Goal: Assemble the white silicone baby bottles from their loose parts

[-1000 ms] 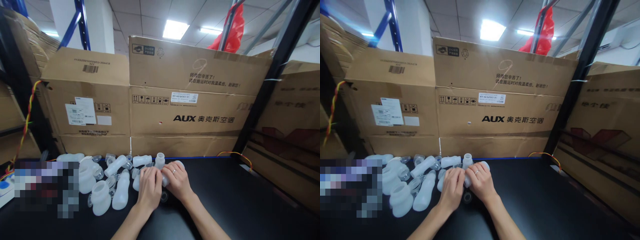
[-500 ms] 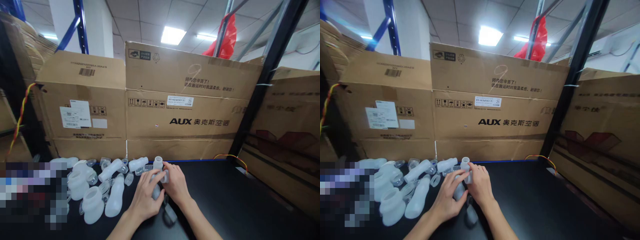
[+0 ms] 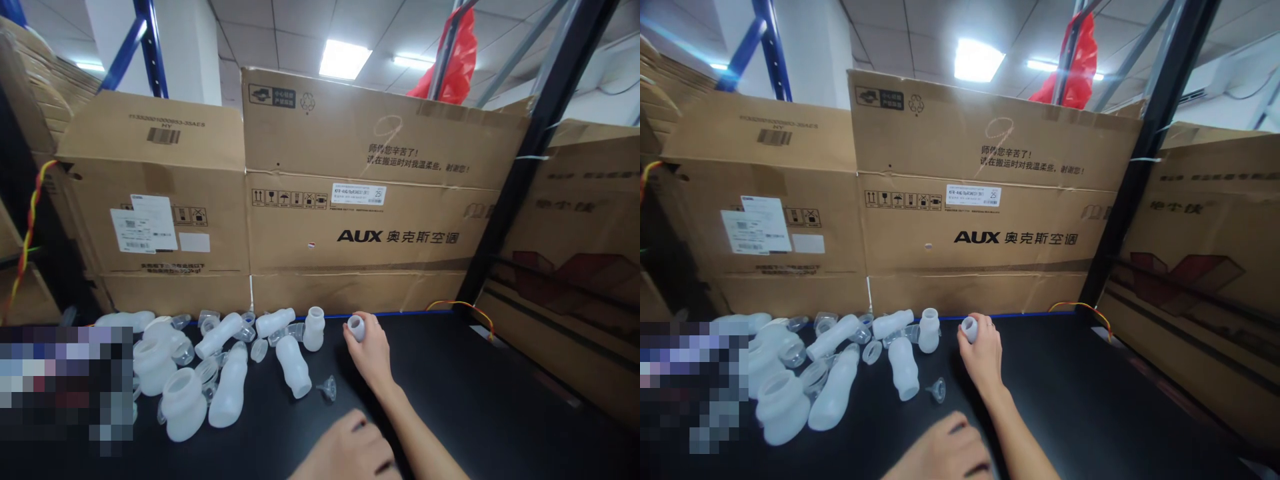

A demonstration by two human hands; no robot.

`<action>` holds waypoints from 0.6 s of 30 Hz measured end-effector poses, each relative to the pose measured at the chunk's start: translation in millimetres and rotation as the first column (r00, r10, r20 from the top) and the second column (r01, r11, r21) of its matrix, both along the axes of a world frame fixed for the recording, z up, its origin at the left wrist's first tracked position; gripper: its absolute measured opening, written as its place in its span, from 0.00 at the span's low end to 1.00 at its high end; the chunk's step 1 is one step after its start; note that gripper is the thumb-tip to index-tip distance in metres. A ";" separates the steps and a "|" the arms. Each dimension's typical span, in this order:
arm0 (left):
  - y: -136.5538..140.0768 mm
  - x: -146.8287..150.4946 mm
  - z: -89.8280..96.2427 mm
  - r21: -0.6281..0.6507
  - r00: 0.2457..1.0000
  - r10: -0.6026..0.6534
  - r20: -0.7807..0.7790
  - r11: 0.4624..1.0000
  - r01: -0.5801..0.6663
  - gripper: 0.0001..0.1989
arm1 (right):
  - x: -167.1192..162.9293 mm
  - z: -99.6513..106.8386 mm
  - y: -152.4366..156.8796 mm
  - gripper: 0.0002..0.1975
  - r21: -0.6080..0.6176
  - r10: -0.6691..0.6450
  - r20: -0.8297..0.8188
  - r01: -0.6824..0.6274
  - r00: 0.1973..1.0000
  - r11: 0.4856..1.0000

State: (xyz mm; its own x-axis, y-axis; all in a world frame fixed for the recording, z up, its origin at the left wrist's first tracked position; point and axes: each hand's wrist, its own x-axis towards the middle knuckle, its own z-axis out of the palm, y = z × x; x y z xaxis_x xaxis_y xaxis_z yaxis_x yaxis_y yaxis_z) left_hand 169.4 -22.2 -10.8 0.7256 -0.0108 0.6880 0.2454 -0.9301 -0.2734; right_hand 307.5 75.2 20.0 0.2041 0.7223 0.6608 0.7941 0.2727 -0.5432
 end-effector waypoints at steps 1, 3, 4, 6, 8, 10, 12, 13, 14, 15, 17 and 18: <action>1.7 -6.6 6.6 -0.041 0.998 0.066 -0.019 0.997 -0.067 0.10 | 1.7 0.0 0.7 0.13 -0.003 0.006 -0.032 -0.006 0.999 1.000; 7.9 -26.8 27.6 -0.143 0.974 0.223 -0.034 0.964 -0.225 0.04 | 3.3 0.1 1.9 0.14 -0.002 0.030 -0.097 -0.030 0.995 1.000; 12.2 -38.2 38.4 -0.184 0.954 0.298 -0.032 0.936 -0.299 0.02 | 3.2 0.1 2.5 0.15 0.005 0.043 -0.134 -0.042 0.990 0.999; 21.9 -59.0 53.8 -0.259 0.901 0.433 0.008 0.872 -0.416 0.03 | 1.2 -0.3 3.5 0.17 0.026 0.059 -0.218 -0.055 0.974 0.998; 30.9 -74.8 58.9 -0.307 0.850 0.524 0.062 0.820 -0.483 0.03 | -2.7 -1.5 4.2 0.20 0.042 0.072 -0.303 -0.063 0.950 0.997; 36.5 -84.7 57.7 -0.336 0.807 0.581 0.106 0.785 -0.521 0.03 | -7.8 -3.5 5.0 0.22 0.040 0.108 -0.361 -0.100 0.926 0.994; 37.0 -88.7 56.5 -0.370 0.785 0.602 0.146 0.770 -0.521 0.05 | -13.2 -5.3 6.0 0.22 0.025 0.174 -0.382 -0.178 0.908 0.984; 35.4 -88.6 57.2 -0.397 0.790 0.593 0.154 0.770 -0.500 0.05 | -15.6 -5.8 6.4 0.21 0.015 0.210 -0.380 -0.221 0.901 0.975; 33.0 -87.4 58.5 -0.428 0.804 0.575 0.152 0.771 -0.471 0.04 | -17.8 -6.2 6.7 0.21 0.003 0.241 -0.373 -0.259 0.896 0.966; 30.3 -85.6 60.1 -0.455 0.823 0.551 0.138 0.773 -0.442 0.05 | -19.4 -6.6 7.0 0.21 -0.010 0.266 -0.360 -0.289 0.894 0.957; 26.5 -81.4 61.2 -0.487 0.856 0.509 0.093 0.773 -0.407 0.09 | -20.8 -8.7 6.9 0.23 -0.037 0.297 -0.324 -0.326 0.898 0.945; 26.2 -79.6 59.4 -0.490 0.860 0.505 0.078 0.770 -0.408 0.09 | -20.3 -10.8 6.4 0.25 -0.048 0.305 -0.304 -0.334 0.903 0.941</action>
State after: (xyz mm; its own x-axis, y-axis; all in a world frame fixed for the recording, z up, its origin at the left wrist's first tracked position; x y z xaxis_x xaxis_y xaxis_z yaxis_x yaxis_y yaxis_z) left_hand 89.7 4.0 48.7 0.4169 0.6259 0.6591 0.6742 -0.6993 0.2375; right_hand 287.2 81.6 9.2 0.1225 0.8379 0.5319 0.4782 0.4198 -0.7714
